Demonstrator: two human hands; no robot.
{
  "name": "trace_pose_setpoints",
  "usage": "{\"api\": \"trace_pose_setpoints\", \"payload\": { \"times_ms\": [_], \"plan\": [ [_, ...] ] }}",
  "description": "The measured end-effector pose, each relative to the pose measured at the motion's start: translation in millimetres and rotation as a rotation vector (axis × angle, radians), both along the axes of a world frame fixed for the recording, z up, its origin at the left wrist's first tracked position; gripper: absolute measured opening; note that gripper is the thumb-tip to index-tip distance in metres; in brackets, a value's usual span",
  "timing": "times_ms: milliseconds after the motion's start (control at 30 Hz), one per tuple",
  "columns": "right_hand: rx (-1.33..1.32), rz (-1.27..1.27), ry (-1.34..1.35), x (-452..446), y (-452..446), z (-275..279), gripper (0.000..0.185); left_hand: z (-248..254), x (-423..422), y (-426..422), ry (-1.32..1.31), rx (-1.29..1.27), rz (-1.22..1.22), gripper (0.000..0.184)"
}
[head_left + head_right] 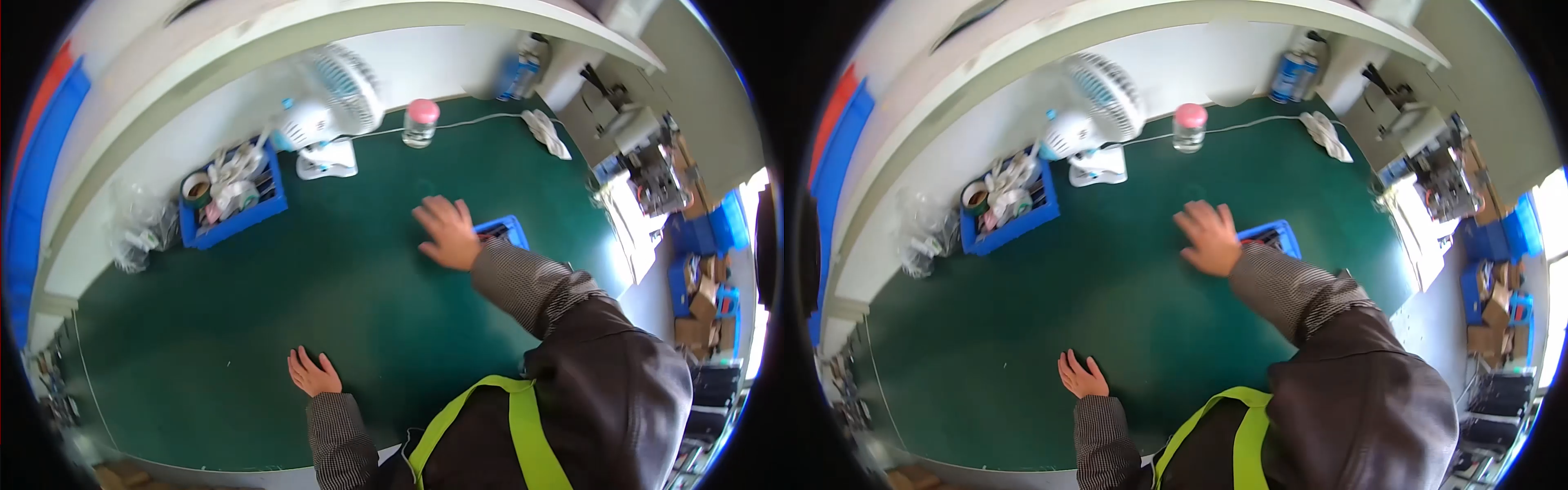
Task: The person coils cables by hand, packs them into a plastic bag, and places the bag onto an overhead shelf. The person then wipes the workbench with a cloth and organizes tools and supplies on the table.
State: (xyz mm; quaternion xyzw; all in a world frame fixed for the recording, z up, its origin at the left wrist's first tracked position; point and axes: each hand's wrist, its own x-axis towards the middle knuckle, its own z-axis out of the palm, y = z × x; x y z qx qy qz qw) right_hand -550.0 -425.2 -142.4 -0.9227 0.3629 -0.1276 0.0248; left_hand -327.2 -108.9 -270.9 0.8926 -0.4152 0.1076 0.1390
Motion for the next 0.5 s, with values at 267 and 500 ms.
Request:
{"api": "trace_pose_setpoints", "payload": {
  "times_ms": [267,500],
  "plan": [
    [0.09,-0.651,0.067,-210,-58,-6,0.073,22,-8,-66,0.098,-0.208,-0.061,0.05],
    [0.146,-0.811,-0.104,-292,-116,-45,0.079,79,-87,-252,0.127,-0.155,-0.428,0.063]
  ]
}}
